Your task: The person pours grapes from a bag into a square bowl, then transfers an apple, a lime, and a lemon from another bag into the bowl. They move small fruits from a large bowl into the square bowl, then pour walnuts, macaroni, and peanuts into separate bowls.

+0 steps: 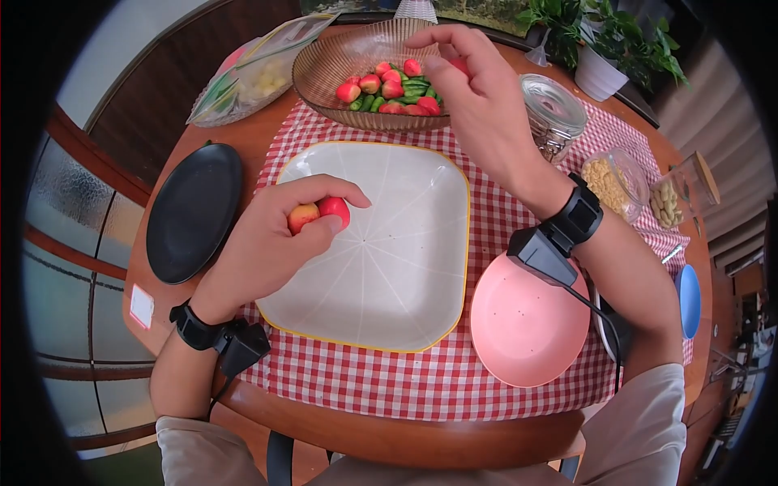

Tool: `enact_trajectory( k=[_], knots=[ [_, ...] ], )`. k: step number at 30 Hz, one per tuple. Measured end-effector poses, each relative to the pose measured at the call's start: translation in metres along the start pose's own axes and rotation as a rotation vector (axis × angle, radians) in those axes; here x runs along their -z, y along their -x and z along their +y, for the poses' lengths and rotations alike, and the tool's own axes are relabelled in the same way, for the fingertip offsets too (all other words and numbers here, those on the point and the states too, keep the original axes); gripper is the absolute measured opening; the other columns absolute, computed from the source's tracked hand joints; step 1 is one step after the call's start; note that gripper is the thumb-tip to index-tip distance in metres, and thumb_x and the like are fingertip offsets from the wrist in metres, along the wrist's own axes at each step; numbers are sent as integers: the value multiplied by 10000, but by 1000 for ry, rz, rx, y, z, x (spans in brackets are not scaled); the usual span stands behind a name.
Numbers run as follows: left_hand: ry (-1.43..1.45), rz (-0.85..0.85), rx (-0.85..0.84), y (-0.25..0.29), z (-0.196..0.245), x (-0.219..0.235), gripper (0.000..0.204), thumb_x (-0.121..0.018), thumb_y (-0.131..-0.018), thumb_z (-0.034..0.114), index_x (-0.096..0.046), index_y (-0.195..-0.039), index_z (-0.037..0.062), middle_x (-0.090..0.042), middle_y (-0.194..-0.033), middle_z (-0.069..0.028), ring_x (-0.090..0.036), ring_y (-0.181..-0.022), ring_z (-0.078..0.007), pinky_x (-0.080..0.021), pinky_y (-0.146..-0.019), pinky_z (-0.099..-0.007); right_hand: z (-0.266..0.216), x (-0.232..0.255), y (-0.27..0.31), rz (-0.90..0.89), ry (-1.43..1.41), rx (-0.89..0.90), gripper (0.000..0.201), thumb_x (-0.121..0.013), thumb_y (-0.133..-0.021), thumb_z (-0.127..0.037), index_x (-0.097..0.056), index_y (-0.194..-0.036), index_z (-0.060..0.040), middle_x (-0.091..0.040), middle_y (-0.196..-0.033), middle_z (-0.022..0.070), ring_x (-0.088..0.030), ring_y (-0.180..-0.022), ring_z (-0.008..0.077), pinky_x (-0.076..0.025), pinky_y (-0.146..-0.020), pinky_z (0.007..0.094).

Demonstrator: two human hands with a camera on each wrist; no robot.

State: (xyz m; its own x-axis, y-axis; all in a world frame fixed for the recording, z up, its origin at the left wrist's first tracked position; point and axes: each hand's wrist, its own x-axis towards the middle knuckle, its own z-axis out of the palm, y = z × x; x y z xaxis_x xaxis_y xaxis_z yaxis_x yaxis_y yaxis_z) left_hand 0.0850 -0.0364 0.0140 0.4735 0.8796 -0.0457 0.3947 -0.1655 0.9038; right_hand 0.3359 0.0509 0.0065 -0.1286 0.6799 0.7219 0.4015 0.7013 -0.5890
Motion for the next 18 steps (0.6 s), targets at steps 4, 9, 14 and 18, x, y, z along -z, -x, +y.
enact_trajectory(
  k=[4, 9, 14, 18],
  knots=[
    [-24, 3, -115, -2, -15, 0, 267, -539, -876, -10, -720, -1072, 5, -581, -806, 43, -454, -646, -13, -363, -587, -193, 5, 3, -1, 21, 50, 215, 329, -566, -991, -80, -660, -1307, -90, -535, -1027, 113, -570, -921, 235, -487, -855, 355],
    [-61, -35, -102, -1, -15, 4, 222, -539, -864, 2, -710, -1005, -7, -600, -817, 25, -475, -679, -32, -394, -625, -216, 0, -2, -1, 19, 23, 255, 368, -560, -973, 14, -684, -1300, -101, -570, -1067, 102, -588, -990, 256, -488, -892, 350],
    [-82, -56, -135, 0, -16, 3, 211, -524, -812, -10, -704, -922, -14, -638, -805, -7, -499, -686, -56, -409, -643, -231, 8, 1, -2, 3, 80, 245, 302, -561, -1054, -7, -714, -1296, -106, -575, -1194, 38, -570, -995, 149, -479, -872, 286],
    [-101, -61, -133, 1, -15, 2, 211, -509, -776, -25, -700, -864, -13, -643, -764, -24, -507, -683, -69, -409, -641, -234, 12, 4, -4, -27, 125, 263, 298, -577, -1039, -4, -724, -1275, -113, -591, -1247, 48, -599, -1018, 160, -486, -859, 287]
  ],
)
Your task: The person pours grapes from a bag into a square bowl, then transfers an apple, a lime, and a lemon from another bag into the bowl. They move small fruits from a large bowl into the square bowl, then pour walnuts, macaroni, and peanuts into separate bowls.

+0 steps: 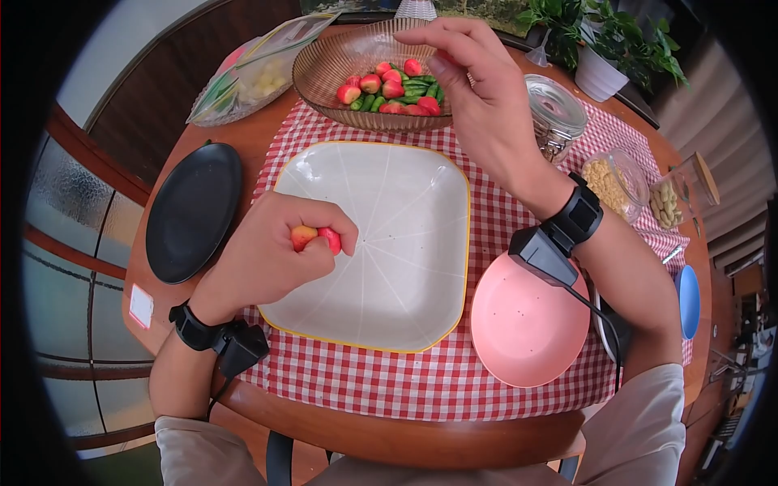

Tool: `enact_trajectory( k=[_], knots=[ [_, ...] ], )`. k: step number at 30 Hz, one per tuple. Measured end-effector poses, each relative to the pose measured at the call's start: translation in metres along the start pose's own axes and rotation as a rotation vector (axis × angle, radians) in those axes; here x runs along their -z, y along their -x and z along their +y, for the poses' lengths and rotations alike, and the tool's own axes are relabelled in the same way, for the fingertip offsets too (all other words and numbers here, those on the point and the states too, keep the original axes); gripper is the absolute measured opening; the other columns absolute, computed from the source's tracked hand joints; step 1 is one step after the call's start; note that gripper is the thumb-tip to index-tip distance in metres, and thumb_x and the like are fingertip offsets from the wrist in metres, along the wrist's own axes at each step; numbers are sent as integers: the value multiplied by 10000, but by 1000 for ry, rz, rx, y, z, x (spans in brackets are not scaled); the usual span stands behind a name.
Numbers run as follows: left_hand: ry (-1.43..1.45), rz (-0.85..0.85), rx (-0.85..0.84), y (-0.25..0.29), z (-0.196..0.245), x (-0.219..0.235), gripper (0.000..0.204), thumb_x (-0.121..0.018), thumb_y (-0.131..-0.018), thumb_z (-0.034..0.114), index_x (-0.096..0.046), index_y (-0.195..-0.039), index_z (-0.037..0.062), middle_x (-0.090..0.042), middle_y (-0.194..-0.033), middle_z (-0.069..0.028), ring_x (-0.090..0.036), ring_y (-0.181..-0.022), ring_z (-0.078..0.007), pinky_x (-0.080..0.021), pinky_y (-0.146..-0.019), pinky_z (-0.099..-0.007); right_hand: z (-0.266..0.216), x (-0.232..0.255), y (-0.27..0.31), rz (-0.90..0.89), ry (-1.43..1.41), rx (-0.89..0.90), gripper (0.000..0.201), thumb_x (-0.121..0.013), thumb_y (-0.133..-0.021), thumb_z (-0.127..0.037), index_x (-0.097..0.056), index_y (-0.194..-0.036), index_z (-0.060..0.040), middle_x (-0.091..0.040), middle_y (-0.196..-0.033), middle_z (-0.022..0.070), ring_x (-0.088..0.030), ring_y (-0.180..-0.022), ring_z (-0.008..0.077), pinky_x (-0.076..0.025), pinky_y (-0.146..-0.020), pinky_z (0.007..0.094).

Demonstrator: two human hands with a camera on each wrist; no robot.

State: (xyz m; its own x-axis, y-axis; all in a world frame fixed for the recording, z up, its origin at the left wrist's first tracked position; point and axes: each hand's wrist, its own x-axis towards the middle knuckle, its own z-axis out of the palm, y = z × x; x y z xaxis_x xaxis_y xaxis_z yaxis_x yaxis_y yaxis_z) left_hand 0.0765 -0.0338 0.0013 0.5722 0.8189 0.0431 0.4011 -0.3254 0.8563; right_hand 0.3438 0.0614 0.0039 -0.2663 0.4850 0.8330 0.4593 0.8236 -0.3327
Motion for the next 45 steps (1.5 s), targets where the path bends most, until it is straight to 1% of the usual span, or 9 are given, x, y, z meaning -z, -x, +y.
enact_trajectory(
  k=[5, 8, 10, 14, 19, 23, 30, 36, 45],
  knots=[
    [-27, -7, 7, 0, 1, 0, 189, -511, -780, -18, -693, -829, -15, -639, -742, -21, -499, -676, -70, -401, -635, -240, -18, -9, -11, 41, 86, 76, 242, -584, -1036, -31, -653, -1269, -22, -658, -1044, 116, -636, -954, 277, -519, -898, 380],
    [-4, 23, -27, -1, 0, 0, 219, -492, -795, -10, -702, -859, -13, -625, -736, -15, -484, -641, -54, -387, -605, -220, -35, -36, -14, 527, 295, -26, 215, -603, -1016, -107, -686, -1184, 0, -670, -969, 135, -656, -872, 281, -538, -829, 404],
    [212, 127, 173, -2, 7, 3, 238, -503, -875, 11, -705, -1000, 3, -607, -754, -11, -467, -603, -31, -367, -568, -186, -14, -19, 2, 240, 406, 118, 323, -705, -936, -120, -710, -1259, -109, -641, -1222, 110, -597, -1103, 289, -498, -963, 396],
    [305, 170, 137, -5, -1, -1, 215, -576, -999, 70, -654, -1196, 36, -576, -762, 21, -438, -586, 2, -319, -505, -189, -14, -9, 3, 93, 398, 125, 403, -754, -913, -221, -679, -1294, -112, -662, -1182, 119, -607, -1094, 302, -501, -963, 410],
    [369, 152, 64, -5, -5, -3, 464, -663, -1032, 159, -457, -1441, 84, -631, -906, -4, -458, -608, -3, -358, -527, -172, -44, -5, 9, -559, -170, 61, 386, -755, -924, -278, -659, -1255, -103, -694, -1028, 85, -680, -884, 220, -552, -763, 359],
    [383, 94, -13, -5, -6, -2, 544, -695, -1012, 140, -415, -1475, 82, -641, -937, -6, -473, -634, -5, -374, -540, -173, -52, -11, 19, -738, -145, 128, 423, -765, -904, -346, -667, -1242, -111, -695, -938, 74, -691, -797, 277, -541, -662, 394],
    [438, 84, 43, -3, -5, -2, 513, -671, -1019, 135, -429, -1466, 66, -573, -913, 4, -467, -643, -24, -368, -548, -176, -43, -12, 16, -496, -125, 285, 399, -736, -929, -381, -679, -1237, -134, -709, -890, 98, -708, -763, 301, -545, -633, 413],
    [550, 54, 65, -3, -4, 1, 402, -498, -1046, 50, -441, -1442, 86, -514, -868, 10, -458, -639, -33, -356, -564, -173, -21, -8, 4, 8, -76, -47, 267, -739, -931, -185, -734, -1183, -94, -724, -906, 117, -700, -778, 286, -563, -709, 374],
    [432, -26, 122, -4, -2, 0, 391, -529, -1042, 42, -461, -1426, 74, -568, -863, -5, -459, -634, -33, -369, -552, -185, -24, -8, 9, -276, -120, 128, 250, -707, -944, -246, -744, -1149, -108, -737, -955, 109, -707, -806, 287, -563, -728, 391]
  ],
)
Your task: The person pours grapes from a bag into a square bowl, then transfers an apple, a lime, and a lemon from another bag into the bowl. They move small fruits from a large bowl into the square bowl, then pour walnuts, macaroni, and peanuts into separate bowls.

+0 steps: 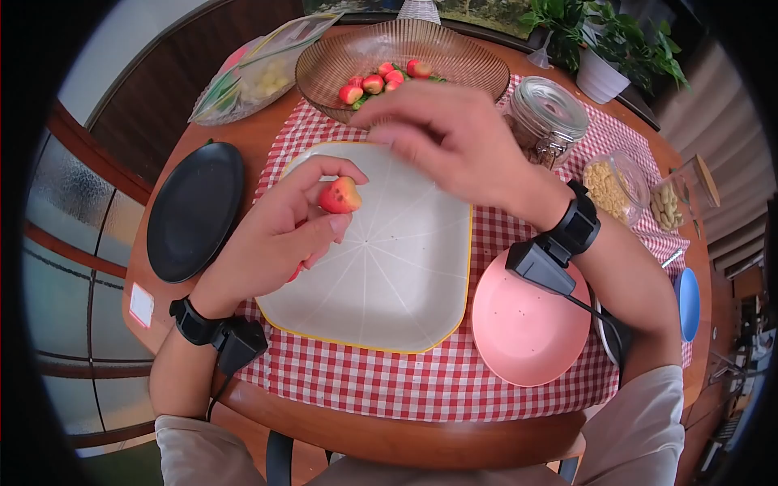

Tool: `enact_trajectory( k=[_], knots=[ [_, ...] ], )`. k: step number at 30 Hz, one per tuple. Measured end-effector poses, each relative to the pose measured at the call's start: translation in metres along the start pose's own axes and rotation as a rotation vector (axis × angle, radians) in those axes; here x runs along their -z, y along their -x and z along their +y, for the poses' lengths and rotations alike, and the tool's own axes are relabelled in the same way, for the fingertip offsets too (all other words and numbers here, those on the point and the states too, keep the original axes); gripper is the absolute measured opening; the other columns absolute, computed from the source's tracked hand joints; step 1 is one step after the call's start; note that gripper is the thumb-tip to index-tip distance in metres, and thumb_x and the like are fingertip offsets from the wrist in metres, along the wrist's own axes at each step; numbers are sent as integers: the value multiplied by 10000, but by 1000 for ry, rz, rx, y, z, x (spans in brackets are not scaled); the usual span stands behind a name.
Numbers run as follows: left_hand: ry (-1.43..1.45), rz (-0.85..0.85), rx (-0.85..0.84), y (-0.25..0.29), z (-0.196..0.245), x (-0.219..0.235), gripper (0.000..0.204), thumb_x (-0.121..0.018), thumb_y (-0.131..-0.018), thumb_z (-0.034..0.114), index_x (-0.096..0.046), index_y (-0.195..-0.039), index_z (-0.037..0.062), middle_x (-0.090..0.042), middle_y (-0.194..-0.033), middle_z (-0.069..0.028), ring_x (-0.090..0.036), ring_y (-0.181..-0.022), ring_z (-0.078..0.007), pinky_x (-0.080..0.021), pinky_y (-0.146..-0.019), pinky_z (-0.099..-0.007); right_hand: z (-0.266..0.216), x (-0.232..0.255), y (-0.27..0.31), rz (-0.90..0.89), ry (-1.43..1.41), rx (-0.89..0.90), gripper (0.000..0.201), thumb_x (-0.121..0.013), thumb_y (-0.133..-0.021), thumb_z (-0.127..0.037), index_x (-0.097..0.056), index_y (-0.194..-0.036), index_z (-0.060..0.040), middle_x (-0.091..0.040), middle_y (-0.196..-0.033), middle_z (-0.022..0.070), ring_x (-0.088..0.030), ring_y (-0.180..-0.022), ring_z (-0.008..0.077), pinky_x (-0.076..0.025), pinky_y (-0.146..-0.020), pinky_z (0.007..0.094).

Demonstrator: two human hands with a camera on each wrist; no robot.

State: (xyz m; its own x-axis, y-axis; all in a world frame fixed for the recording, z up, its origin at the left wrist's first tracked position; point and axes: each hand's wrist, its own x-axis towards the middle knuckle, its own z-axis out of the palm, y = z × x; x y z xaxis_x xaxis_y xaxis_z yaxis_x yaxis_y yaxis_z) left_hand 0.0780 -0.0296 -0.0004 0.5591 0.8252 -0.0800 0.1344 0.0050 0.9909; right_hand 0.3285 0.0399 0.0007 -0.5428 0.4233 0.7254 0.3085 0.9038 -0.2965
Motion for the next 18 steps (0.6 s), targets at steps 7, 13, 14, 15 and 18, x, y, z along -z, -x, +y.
enact_trajectory(
  k=[7, 13, 14, 15, 18],
  knots=[
    [-126, -34, -4, 1, -3, 7, 303, -561, -1109, 265, -644, -1282, 32, -622, -865, 21, -488, -658, -22, -401, -571, -184, -25, -5, 3, -375, -62, 10, 437, -779, -891, -352, -667, -1272, -169, -717, -880, 55, -707, -732, 262, -534, -623, 385],
    [-216, -9, 16, 4, -1, 6, 331, -550, -1114, 316, -710, -1119, 26, -596, -760, 47, -476, -639, -17, -390, -552, -192, -28, -6, 4, -283, -2, 114, 374, -796, -897, -341, -695, -1208, -157, -704, -835, 29, -722, -711, 202, -541, -606, 344],
    [-217, -10, 16, 3, -1, 5, 331, -550, -1114, 316, -710, -1119, 26, -596, -760, 47, -476, -639, -17, -390, -552, -192, -29, -5, 4, -286, 45, 131, 355, -792, -904, -330, -702, -1201, -157, -709, -845, 34, -729, -714, 203, -545, -605, 339],
    [-198, -5, 11, 3, -1, 6, 292, -559, -1108, 282, -708, -1115, 31, -583, -749, 53, -472, -633, -15, -377, -542, -194, -28, -4, 4, -286, 45, 130, 355, -792, -904, -330, -702, -1201, -157, -709, -845, 34, -729, -714, 203, -545, -605, 339],
    [-188, 4, 39, 3, 5, 4, 193, -561, -1046, 148, -702, -1076, 19, -549, -747, 43, -465, -626, -22, -349, -530, -195, -21, -1, 1, -139, 91, 100, 320, -785, -919, -260, -729, -1208, -133, -729, -882, 49, -735, -706, 173, -548, -611, 304]
  ],
)
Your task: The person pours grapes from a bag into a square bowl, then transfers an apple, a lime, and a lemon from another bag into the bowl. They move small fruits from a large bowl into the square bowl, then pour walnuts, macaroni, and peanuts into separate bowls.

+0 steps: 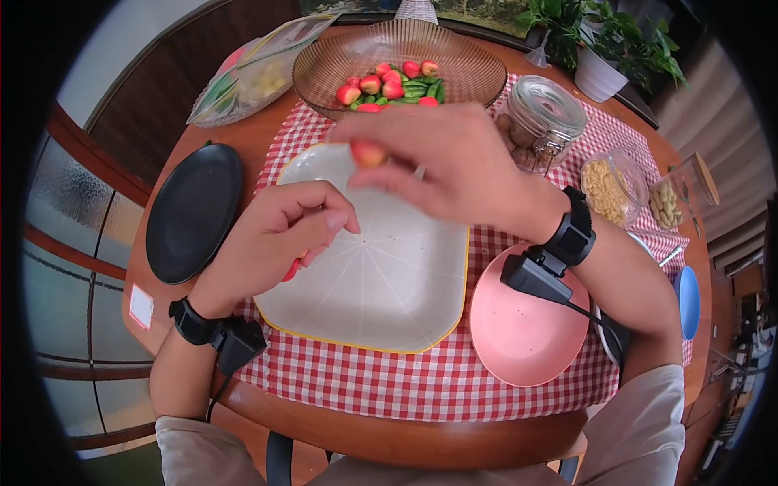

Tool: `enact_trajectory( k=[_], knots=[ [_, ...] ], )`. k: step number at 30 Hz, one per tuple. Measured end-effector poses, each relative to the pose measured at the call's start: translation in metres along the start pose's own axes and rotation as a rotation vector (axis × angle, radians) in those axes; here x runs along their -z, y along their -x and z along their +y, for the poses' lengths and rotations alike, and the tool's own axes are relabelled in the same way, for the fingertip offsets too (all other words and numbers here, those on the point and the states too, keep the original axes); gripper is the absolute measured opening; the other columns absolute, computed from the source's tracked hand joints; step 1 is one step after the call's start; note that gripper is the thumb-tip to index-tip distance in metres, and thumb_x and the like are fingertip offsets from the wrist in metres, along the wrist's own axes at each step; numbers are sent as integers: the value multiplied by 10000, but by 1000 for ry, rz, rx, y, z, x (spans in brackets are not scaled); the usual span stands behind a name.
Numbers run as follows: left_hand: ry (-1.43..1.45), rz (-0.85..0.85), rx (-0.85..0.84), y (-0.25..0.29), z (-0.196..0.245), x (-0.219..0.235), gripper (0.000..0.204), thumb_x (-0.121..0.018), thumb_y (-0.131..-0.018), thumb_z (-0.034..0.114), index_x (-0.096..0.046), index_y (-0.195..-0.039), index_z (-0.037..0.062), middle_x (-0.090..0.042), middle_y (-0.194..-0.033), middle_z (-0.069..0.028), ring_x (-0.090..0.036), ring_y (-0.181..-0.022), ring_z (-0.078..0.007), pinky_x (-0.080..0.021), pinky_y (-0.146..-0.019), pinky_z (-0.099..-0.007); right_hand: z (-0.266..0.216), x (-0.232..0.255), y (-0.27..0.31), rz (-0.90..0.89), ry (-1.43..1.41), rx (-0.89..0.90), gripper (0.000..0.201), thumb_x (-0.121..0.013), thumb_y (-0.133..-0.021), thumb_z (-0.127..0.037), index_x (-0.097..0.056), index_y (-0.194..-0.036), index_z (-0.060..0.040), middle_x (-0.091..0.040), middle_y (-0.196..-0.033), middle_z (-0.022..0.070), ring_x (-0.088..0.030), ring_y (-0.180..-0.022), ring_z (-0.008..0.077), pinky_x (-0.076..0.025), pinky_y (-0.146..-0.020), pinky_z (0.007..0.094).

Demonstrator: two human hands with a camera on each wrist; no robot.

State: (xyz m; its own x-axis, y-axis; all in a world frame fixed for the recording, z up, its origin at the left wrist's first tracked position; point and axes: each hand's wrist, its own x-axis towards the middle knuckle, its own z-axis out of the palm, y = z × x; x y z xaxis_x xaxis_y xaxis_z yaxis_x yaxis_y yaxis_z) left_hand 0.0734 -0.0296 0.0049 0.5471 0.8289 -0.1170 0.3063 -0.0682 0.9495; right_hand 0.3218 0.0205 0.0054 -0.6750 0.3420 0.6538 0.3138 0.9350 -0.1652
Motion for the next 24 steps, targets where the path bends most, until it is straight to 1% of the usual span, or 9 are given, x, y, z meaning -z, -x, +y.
enact_trajectory(
  k=[2, 3, 7, 11, 14, 16, 18, 21, 24],
  knots=[
    [-10, 2, 31, 0, 1, -1, 159, -553, -988, 47, -697, -1043, 4, -528, -757, 27, -464, -625, -31, -334, -529, -193, 6, 1, -4, 293, 24, -108, 293, -771, -911, -256, -730, -1178, -145, -744, -919, 60, -716, -720, 242, -561, -629, 343],
    [-42, -16, -65, -1, -2, -1, 230, -521, -901, -15, -689, -1057, 3, -516, -817, 18, -462, -665, -34, -340, -555, -191, 5, 6, -3, 320, -56, -252, 256, -773, -909, -187, -754, -1156, -119, -752, -931, 79, -717, -720, 233, -566, -643, 324],
    [-91, -74, -219, -3, -6, 0, 506, -440, -709, -112, -663, -1148, 5, -483, -980, -3, -459, -765, -54, -361, -636, -189, 32, 5, -2, 380, 19, -224, 184, -707, -913, -62, -779, -1082, -78, -753, -920, 113, -712, -700, 229, -562, -642, 327],
    [-166, -32, -258, -5, -13, -1, 534, -465, -769, -111, -612, -1263, 25, -493, -1001, -4, -476, -776, -69, -390, -680, -196, 21, 4, 0, 404, -45, -257, 194, -695, -903, -56, -777, -1075, -87, -747, -900, 105, -706, -708, 245, -560, -643, 336],
    [-148, 8, -223, -5, -10, -4, 563, -480, -847, -89, -524, -1394, 36, -522, -1038, -23, -498, -806, -77, -422, -657, -182, 13, 1, 0, 247, -44, -179, 179, -693, -902, -88, -778, -1059, -111, -746, -887, 80, -709, -723, 257, -559, -642, 356],
    [7, 42, -100, -3, -1, -4, 585, -551, -944, -21, -412, -1508, 47, -561, -1088, -51, -531, -775, -78, -449, -601, -174, 12, -8, 1, 139, -136, 27, 166, -704, -904, -152, -776, -1052, -137, -738, -865, 55, -714, -722, 257, -548, -617, 376],
    [74, 14, -95, -5, -4, 0, 582, -580, -968, -1, -400, -1516, 78, -559, -1115, -38, -548, -763, -61, -459, -584, -180, 2, -7, 4, 30, -98, 16, 214, -716, -904, -215, -748, -1109, -164, -731, -844, 44, -706, -709, 274, -536, -595, 391],
    [171, -14, -117, -5, -6, -1, 639, -636, -982, 11, -366, -1552, 114, -559, -1149, -30, -580, -745, -49, -472, -578, -187, -10, -7, 4, -336, -143, -68, 322, -743, -901, -323, -662, -1179, -185, -706, -854, 19, -688, -709, 309, -517, -578, 414],
    [177, -13, -155, -5, -6, -5, 763, -684, -953, -14, -311, -1604, 124, -555, -1167, -40, -605, -752, -59, -482, -595, -188, -11, -25, 6, -249, -224, 77, 299, -748, -900, -350, -658, -1119, -169, -673, -801, 29, -673, -663, 324, -505, -567, 430]
  ],
)
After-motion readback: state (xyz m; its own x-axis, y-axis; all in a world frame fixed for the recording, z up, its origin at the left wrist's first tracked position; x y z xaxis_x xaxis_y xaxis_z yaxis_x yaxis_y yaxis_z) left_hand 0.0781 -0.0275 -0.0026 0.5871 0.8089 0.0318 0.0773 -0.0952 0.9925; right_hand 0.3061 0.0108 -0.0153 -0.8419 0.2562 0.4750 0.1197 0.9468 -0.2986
